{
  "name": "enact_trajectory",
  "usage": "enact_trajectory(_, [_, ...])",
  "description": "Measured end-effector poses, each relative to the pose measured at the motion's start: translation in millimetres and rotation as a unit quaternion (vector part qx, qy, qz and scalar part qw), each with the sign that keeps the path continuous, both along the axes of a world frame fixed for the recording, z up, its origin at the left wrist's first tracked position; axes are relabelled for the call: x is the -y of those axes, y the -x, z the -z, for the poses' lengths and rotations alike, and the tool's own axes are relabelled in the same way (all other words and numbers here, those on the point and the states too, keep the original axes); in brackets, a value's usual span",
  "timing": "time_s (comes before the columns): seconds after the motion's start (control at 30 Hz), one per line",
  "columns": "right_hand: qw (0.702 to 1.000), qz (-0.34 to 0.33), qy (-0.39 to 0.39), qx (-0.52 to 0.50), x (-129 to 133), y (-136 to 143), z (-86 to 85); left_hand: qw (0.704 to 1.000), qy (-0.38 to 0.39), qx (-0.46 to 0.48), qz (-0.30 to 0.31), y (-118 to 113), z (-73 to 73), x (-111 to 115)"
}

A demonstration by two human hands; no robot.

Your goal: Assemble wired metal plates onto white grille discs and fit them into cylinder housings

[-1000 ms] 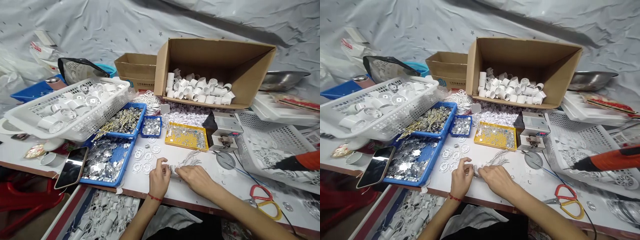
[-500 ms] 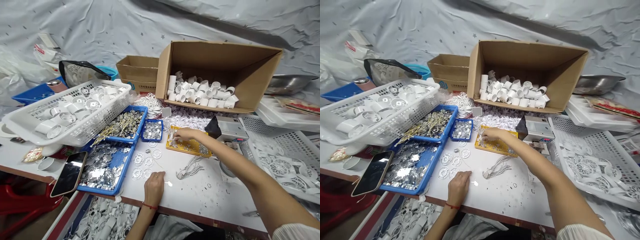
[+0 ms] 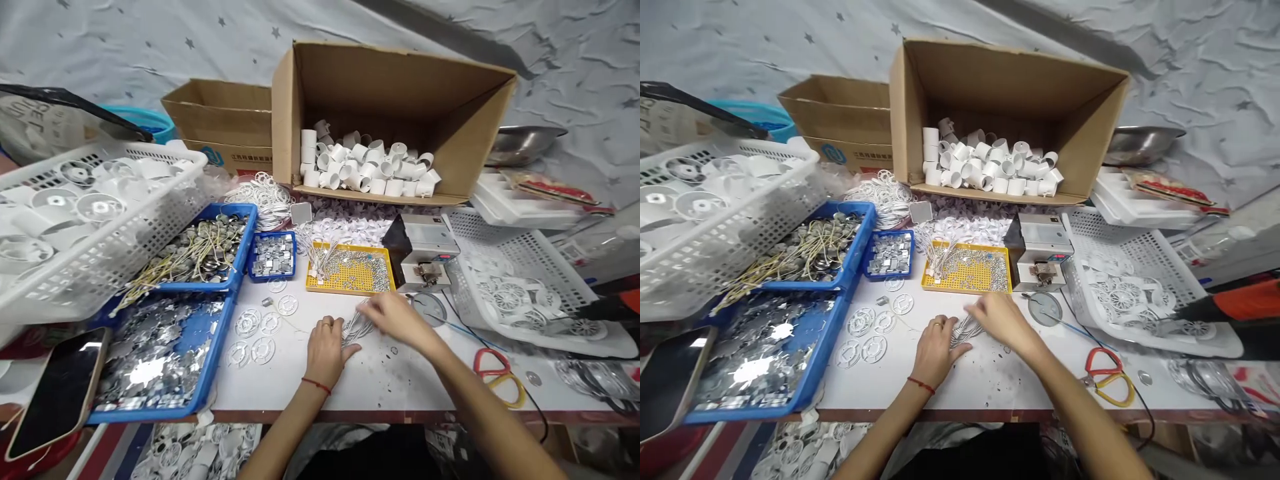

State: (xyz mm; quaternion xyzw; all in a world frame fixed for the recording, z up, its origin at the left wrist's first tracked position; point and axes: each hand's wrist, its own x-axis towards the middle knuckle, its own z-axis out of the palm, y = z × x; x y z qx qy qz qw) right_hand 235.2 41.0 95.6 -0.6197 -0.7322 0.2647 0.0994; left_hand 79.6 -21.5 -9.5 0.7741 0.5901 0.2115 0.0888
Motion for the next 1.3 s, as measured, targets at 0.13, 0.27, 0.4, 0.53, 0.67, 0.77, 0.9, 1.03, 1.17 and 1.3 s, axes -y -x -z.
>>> enact_trajectory(0.13, [0.98,0.129,0.064,-0.136,44,-19,51.0,1.0,-0.003,0.02,0.013,-3,-4.7,-13])
enact_trajectory(0.27, [0.949,0.153,0.077,-0.265,32,-2,75.9,0.998,-0.006,0.06,0.03,-4,-13.8,-13])
enact_trajectory(0.4, [0.9,0.161,0.027,-0.405,23,20,69.0,0.993,0.005,0.112,0.034,-3,-27.1,3])
enact_trajectory(0.53, [0.833,0.136,-0.013,-0.536,39,34,54.5,0.895,0.174,0.411,0.009,-1,-47.2,13])
enact_trajectory(0.67, [0.796,0.1,-0.024,-0.597,54,43,47.7,0.786,0.306,0.536,-0.039,-2,-62.6,11])
enact_trajectory(0.77, [0.776,0.104,-0.065,-0.619,61,48,47.3,0.797,0.257,0.542,-0.067,-7,-66.6,11])
enact_trajectory(0.9, [0.73,0.139,-0.124,-0.658,83,61,44.2,0.771,0.228,0.584,-0.113,-19,-66.0,14])
enact_trajectory(1.03, [0.649,0.188,-0.161,-0.719,100,70,30.6,0.725,0.261,0.624,-0.131,-31,-65.1,20])
enact_trajectory(1.17, [0.607,0.217,-0.11,-0.757,89,61,13.7,0.682,0.293,0.654,-0.148,-31,-64.9,28])
enact_trajectory(1.3, [0.602,0.209,-0.137,-0.758,77,51,3.6,0.758,0.204,0.606,-0.125,-12,-68.4,39])
